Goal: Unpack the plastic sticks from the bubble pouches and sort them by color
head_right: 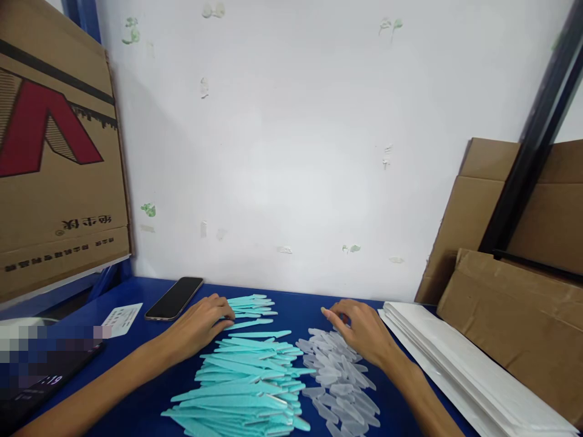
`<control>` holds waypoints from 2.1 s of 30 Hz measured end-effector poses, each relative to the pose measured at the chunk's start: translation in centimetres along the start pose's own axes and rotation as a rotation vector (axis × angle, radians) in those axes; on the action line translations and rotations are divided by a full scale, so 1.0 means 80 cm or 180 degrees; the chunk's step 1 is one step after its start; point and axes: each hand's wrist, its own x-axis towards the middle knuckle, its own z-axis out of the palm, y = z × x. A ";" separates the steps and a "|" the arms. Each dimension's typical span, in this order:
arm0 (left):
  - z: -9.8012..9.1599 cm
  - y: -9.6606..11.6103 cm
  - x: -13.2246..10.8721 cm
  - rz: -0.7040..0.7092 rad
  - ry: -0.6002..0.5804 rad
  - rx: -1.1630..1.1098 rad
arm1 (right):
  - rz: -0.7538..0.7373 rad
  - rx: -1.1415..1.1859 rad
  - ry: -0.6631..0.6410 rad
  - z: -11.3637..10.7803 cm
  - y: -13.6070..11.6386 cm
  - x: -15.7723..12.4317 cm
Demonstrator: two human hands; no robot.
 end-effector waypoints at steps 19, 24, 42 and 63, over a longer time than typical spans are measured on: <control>0.024 -0.008 -0.004 -0.0167 -0.0117 0.0085 | -0.0614 -0.0303 0.0117 0.009 -0.051 -0.008; 0.027 -0.012 -0.003 -0.0013 0.0034 0.0317 | -0.0644 -0.0274 0.0160 0.013 -0.056 -0.008; -0.025 0.000 -0.007 0.0337 0.0968 -0.0401 | -0.0552 0.0564 0.0914 0.021 -0.050 -0.003; -0.001 -0.010 -0.012 -0.0135 0.0176 -0.0100 | -0.0247 0.0149 0.0009 0.011 -0.013 -0.004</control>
